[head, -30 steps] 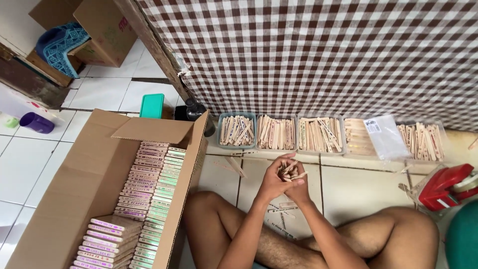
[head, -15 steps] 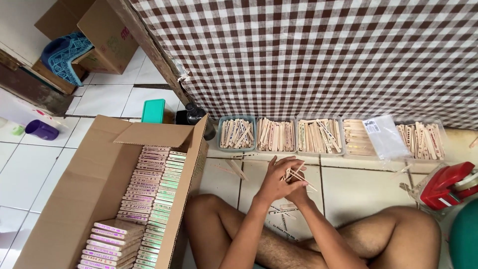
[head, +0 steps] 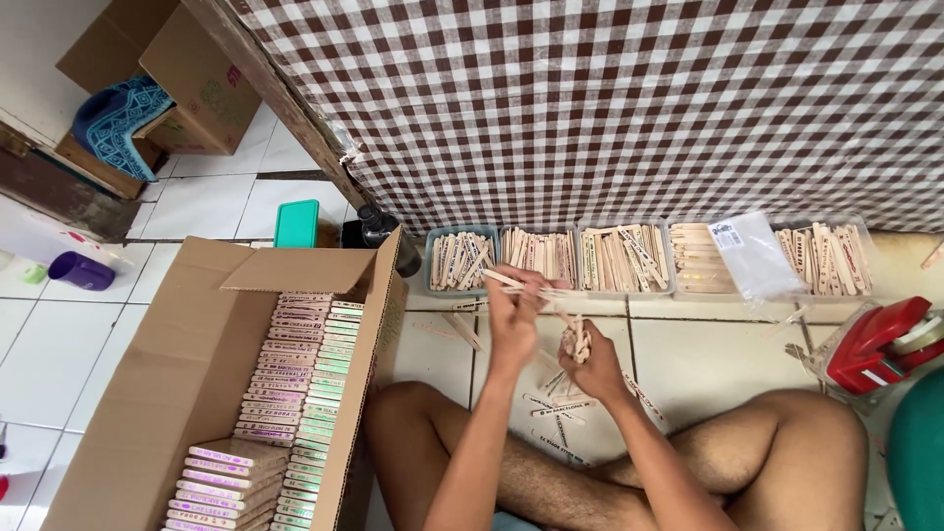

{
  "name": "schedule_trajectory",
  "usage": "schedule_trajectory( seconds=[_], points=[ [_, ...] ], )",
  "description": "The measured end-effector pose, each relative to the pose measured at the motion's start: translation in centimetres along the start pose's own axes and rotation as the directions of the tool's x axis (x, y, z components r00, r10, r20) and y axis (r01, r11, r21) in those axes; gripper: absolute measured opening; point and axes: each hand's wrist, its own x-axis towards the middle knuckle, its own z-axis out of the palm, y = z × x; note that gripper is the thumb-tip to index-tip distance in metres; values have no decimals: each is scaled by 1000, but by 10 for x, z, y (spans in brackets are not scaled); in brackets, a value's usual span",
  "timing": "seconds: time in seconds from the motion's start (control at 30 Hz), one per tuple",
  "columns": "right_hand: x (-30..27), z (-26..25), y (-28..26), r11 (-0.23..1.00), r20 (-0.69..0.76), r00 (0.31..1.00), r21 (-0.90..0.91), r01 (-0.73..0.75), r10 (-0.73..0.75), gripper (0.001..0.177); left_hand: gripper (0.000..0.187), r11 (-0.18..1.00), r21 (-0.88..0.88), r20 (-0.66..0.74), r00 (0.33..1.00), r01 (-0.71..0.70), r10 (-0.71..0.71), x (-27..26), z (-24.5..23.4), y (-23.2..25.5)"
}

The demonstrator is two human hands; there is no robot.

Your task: Sorting and packaging wooden sticks into small plastic bags from a large container.

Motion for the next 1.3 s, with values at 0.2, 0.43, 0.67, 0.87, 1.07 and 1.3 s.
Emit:
schedule_trajectory(
  seconds=[0.2, 0.43, 0.67, 0.87, 1.07, 1.3],
  points=[
    [1, -19, 18, 975, -113, 993, 218, 51, -27, 31, 20, 993, -21, -55, 992, 112, -113, 12, -23, 1],
    [6, -68, 0, 983, -383, 922, 141, 115, -53, 30, 75, 490, 864, 414, 716, -115, -562, -58, -52, -73],
    [13, -140, -19, 983, -450, 889, 113, 143, -78, 29, 172, 211, 903, 375, 445, -375, -813, -81, -73, -158],
    [-2, -169, -8, 997, -371, 927, 29, 78, -62, 32, 51, 220, 848, 512, 641, -481, -571, -34, -83, -165],
    [-8, -168, 4, 987, -324, 937, 47, 156, -132, 33, 36, 103, 936, 344, 820, -335, -458, -17, -74, -157],
    [-3, -171, -2, 942, -429, 867, 92, 324, -256, 31, 58, 320, 742, 666, 591, -589, -455, -53, 51, -114]
  ],
)
